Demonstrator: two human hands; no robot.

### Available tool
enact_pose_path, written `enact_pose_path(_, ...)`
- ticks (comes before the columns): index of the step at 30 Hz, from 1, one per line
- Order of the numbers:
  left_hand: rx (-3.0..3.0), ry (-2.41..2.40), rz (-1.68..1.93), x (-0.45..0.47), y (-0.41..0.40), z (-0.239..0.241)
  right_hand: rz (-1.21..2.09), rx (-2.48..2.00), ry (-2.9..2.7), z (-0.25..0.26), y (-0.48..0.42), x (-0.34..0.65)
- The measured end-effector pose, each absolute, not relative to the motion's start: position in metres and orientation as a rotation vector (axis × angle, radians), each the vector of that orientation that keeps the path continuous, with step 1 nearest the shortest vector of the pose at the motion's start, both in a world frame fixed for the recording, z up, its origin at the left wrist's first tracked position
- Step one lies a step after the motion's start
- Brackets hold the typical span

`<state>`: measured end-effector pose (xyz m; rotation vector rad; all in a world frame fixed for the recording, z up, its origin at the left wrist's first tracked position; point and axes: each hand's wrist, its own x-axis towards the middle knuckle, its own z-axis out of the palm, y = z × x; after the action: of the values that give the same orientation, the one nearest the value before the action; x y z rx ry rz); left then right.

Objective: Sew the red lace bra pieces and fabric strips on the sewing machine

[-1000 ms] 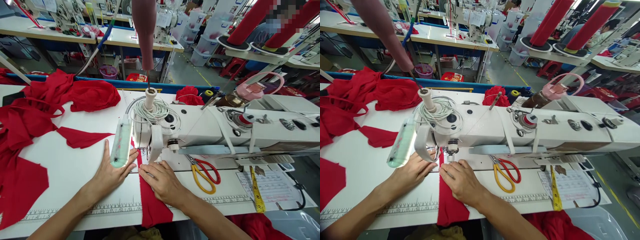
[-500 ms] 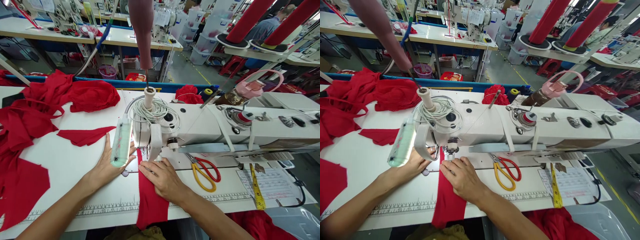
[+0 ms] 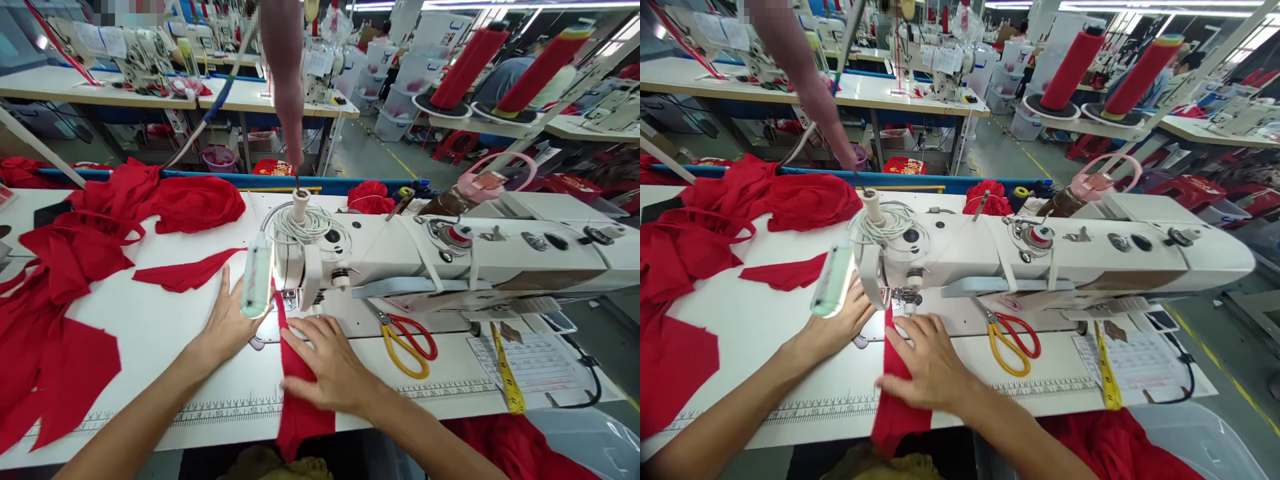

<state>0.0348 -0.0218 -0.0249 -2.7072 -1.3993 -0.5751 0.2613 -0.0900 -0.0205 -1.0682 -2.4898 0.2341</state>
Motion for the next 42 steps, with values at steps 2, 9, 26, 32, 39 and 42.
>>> enact_pose_path(2, -2.635, -1.327, -0.438, 0.029, -0.038, -0.02, 0.224, -1.145, -2.511, -0.019, -0.109, 0.26)
enact_pose_path(9, -2.663, -1.232, -0.422, 0.028, -0.107, -0.032, -0.328, -1.43, -2.456, -0.018, -0.125, 0.318)
enact_pose_path(26, -2.608, -1.468, -0.436, 0.053, -0.123, -0.036, 0.086, -1.429, -2.404, -0.029, -0.083, 0.246)
enact_pose_path(32, -2.623, -1.527, -0.477, 0.055, -0.13, -0.039, 0.246, -1.433, -2.187, -0.03, -0.089, 0.255)
enact_pose_path(39, -2.788, -1.693, -0.794, 0.05, -0.096, -0.024, 0.466, -1.472, -2.208, -0.027, -0.089, 0.248)
enact_pose_path(42, -3.051, -1.833, -0.786, 0.05, -0.068, -0.013, 0.531, -1.421, -2.208, -0.025, -0.084, 0.248)
